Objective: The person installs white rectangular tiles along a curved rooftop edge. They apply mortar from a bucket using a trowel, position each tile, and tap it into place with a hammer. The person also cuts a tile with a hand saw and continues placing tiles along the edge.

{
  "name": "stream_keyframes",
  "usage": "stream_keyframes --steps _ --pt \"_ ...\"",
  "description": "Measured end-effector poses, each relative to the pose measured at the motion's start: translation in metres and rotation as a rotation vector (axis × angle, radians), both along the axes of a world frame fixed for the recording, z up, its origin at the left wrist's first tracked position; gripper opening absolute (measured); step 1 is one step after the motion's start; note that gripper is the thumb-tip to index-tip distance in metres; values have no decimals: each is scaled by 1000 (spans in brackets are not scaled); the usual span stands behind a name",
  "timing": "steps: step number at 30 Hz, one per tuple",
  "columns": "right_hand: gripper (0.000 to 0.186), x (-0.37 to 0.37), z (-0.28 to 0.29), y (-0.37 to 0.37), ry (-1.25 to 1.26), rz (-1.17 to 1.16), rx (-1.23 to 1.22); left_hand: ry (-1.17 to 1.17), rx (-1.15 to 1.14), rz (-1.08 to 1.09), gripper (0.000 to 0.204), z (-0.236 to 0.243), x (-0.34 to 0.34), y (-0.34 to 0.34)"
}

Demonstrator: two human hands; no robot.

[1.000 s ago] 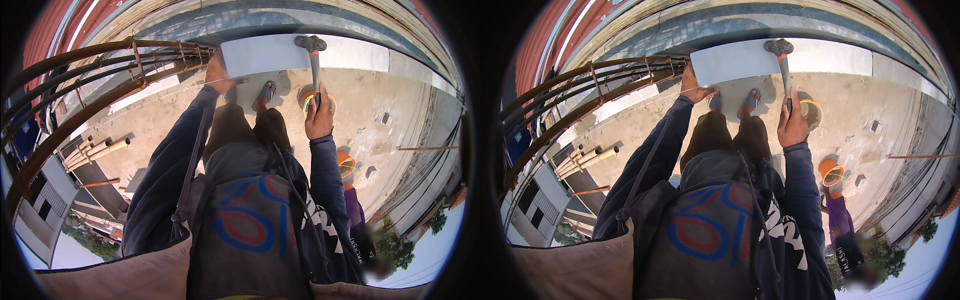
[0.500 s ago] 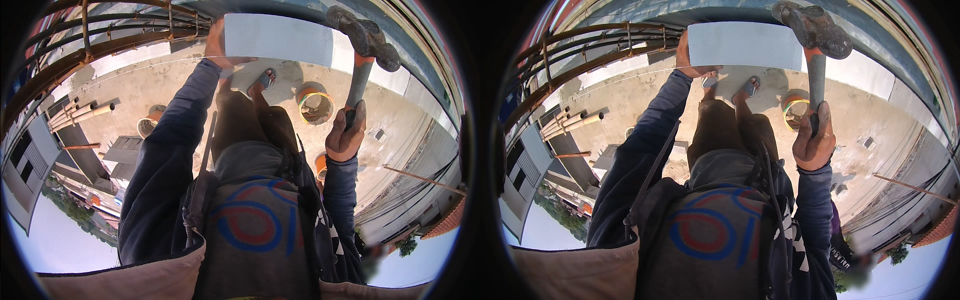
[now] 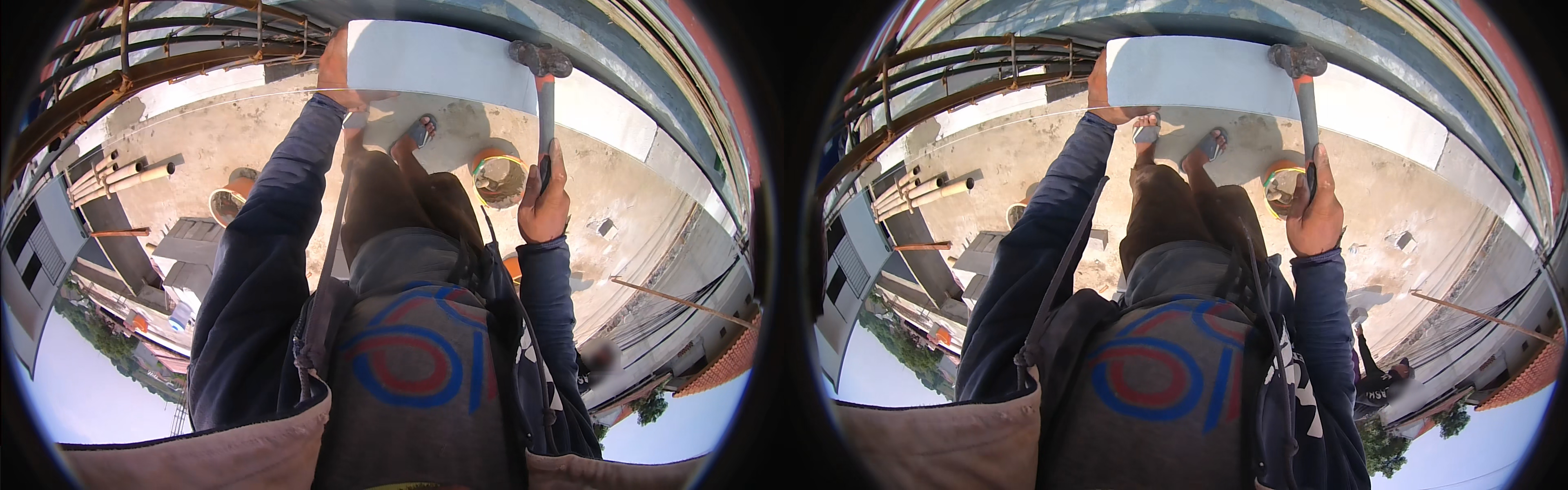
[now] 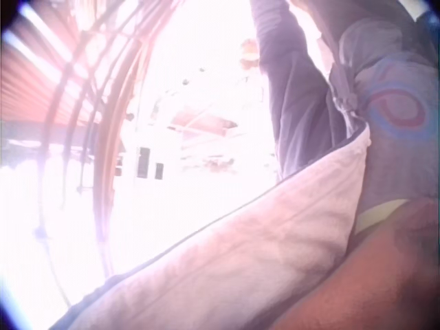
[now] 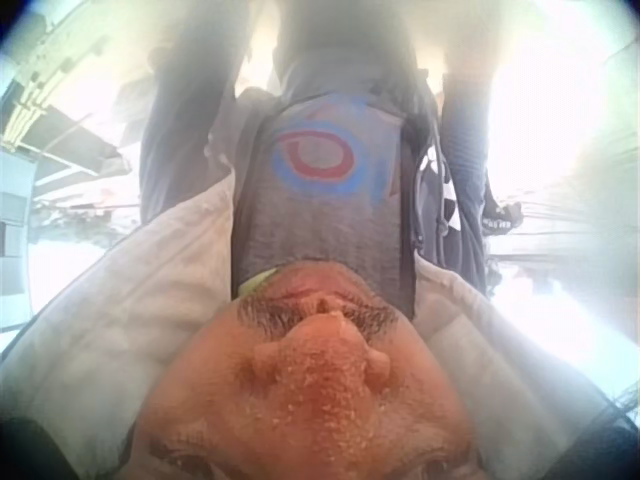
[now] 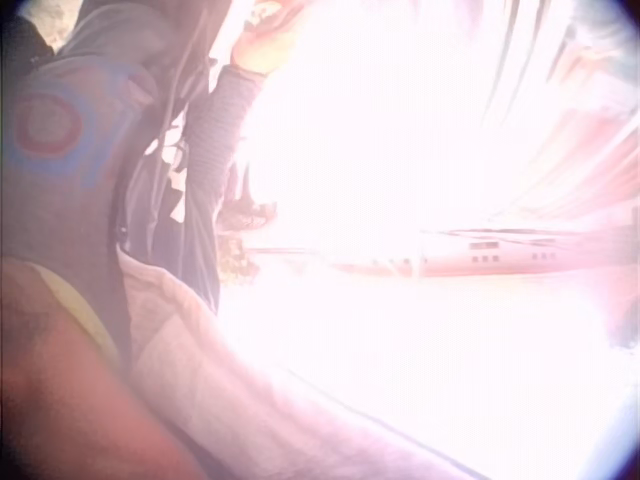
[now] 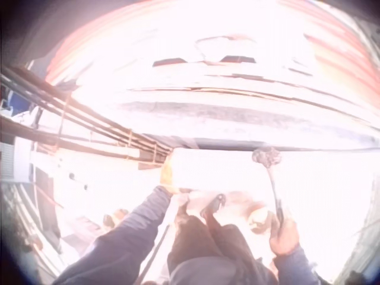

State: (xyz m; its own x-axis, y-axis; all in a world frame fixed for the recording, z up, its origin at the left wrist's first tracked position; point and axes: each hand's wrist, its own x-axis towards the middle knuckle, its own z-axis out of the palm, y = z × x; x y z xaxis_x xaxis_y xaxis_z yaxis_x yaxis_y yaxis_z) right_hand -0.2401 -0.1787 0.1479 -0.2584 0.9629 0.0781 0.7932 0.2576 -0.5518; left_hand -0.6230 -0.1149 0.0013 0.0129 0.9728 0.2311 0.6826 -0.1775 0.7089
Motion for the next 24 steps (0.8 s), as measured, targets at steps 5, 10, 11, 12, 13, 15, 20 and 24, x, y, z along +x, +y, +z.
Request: stream_keyframes --steps 5,10,11,12,13,15,20,24 --pt "55 11 22 7 24 -29 -163 15 28 6 83 -13 -5 -4" --pt "56 45 3 -16 73 -291 -62 -40 101 -16 83 -14 -3 4" --pt "57 42 2 -3 -58 -205 35 -58 92 -42 84 -6 -2 4" --pt "56 47 -1 1 -69 -249 -123 -102 19 -10 85 -6 0 0" --pt "56 51 3 6 -44 -252 -150 -81 8 -9 86 -4 0 -1" --pt "54 53 19 11 -42 -175 -158 -34 -7 -7 87 -3 -2 1" --pt "53 39 33 -7 20 -147 46 -31 -1 16 85 -11 0 2" --pt "55 66 41 -4 -17 -132 176 8 3 45 84 -25 -6 -5"
